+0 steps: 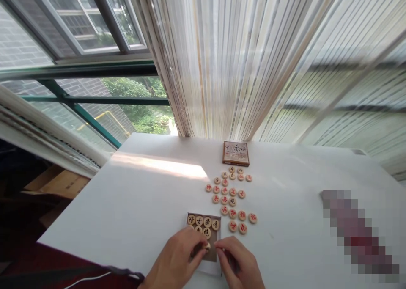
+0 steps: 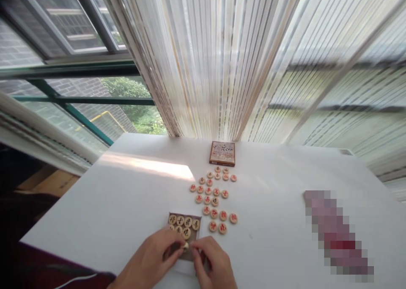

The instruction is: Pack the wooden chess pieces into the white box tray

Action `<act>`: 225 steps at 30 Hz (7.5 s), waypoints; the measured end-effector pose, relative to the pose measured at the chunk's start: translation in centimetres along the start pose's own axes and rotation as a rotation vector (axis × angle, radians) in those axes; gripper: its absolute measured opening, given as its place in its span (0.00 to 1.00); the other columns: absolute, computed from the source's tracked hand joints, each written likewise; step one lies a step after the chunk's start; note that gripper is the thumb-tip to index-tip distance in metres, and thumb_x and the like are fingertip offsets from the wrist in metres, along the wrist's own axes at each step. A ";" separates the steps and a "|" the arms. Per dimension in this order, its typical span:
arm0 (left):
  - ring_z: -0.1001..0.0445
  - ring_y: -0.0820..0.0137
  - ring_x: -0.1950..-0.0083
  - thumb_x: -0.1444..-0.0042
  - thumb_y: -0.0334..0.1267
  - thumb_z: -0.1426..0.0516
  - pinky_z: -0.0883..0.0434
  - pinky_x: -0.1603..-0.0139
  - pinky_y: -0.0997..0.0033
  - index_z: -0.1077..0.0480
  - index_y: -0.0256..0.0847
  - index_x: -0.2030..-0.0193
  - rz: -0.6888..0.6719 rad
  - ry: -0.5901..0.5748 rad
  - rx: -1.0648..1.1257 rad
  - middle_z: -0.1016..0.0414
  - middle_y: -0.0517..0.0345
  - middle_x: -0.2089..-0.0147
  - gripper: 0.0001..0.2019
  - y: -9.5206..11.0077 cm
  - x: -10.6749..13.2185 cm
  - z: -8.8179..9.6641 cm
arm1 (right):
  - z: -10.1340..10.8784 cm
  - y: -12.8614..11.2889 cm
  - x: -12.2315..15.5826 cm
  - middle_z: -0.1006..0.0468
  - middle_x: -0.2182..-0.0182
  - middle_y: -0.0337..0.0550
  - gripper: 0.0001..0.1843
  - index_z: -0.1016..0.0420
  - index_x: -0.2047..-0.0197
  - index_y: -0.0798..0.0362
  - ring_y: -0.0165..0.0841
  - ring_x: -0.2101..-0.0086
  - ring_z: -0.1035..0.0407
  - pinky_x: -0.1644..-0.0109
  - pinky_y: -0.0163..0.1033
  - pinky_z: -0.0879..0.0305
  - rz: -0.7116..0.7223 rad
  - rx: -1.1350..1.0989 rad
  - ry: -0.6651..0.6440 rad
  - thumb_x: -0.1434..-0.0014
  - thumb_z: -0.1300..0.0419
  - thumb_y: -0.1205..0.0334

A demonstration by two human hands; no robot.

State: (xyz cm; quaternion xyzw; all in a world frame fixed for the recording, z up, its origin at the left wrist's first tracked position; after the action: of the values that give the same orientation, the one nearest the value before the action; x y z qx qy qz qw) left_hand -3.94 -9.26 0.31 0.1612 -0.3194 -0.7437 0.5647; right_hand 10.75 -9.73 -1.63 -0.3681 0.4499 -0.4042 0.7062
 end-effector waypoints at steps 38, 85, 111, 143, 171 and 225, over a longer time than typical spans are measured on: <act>0.28 0.61 0.39 0.34 0.36 0.42 0.26 0.38 0.58 0.27 0.46 0.49 -0.011 0.466 -0.021 0.28 0.50 0.42 0.09 -5.0 2.7 3.9 | -3.0 -1.4 -0.7 0.23 0.63 0.43 0.03 0.26 0.61 0.47 0.36 0.70 0.26 0.66 0.38 0.30 0.084 0.525 -0.175 0.36 0.37 0.58; 0.36 0.49 0.31 0.65 0.32 0.26 0.32 0.33 0.45 0.30 0.47 0.51 -0.020 0.205 -0.059 0.37 0.50 0.29 0.32 -4.9 3.3 2.4 | -4.0 -4.0 -0.7 0.18 0.62 0.40 0.07 0.23 0.57 0.47 0.38 0.67 0.31 0.65 0.42 0.37 0.287 0.560 -0.225 0.35 0.38 0.69; 0.41 0.48 0.28 0.53 0.40 0.29 0.33 0.33 0.48 0.36 0.46 0.56 0.007 0.227 0.041 0.46 0.47 0.26 0.23 -5.8 3.8 1.8 | -2.1 -4.9 -1.5 0.19 0.63 0.42 0.10 0.24 0.56 0.48 0.38 0.65 0.29 0.60 0.42 0.31 0.237 0.508 -0.090 0.36 0.41 0.72; 0.25 0.63 0.48 0.31 0.38 0.46 0.26 0.45 0.61 0.28 0.45 0.52 -0.076 0.412 0.192 0.23 0.53 0.51 0.06 -6.6 -3.2 4.0 | 7.7 2.4 -7.5 0.23 0.53 0.48 0.31 0.22 0.42 0.42 0.41 0.58 0.30 0.55 0.48 0.27 0.133 0.817 -0.318 0.40 0.48 0.81; 0.25 0.61 0.48 0.30 0.44 0.47 0.27 0.45 0.58 0.29 0.44 0.51 -0.014 0.419 0.208 0.23 0.52 0.51 0.10 -7.3 -2.9 3.6 | 15.1 7.2 -6.2 0.22 0.58 0.45 0.17 0.20 0.53 0.48 0.33 0.68 0.25 0.63 0.40 0.23 -0.122 0.620 -0.038 0.33 0.41 0.45; 0.21 0.65 0.53 0.36 0.40 0.39 0.25 0.49 0.68 0.24 0.46 0.48 -0.080 0.199 0.376 0.19 0.56 0.52 0.11 -0.1 -0.6 2.3 | -0.2 -1.7 -3.0 0.15 0.55 0.43 0.18 0.25 0.38 0.40 0.35 0.57 0.20 0.50 0.38 0.24 -0.175 -0.169 -0.131 0.28 0.45 0.59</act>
State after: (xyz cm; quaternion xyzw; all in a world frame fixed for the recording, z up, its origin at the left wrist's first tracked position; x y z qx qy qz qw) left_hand -5.19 -8.04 1.91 0.3491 -0.3885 -0.6732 0.5234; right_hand 9.38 -7.77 0.80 -0.4897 0.4017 -0.4000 0.6625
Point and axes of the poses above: each hand's wrist, its own x-axis away from the middle knuckle, its own z-axis out of the back of the hand, y = z × x, the point moved 10 cm from there along -x, towards the middle knuckle
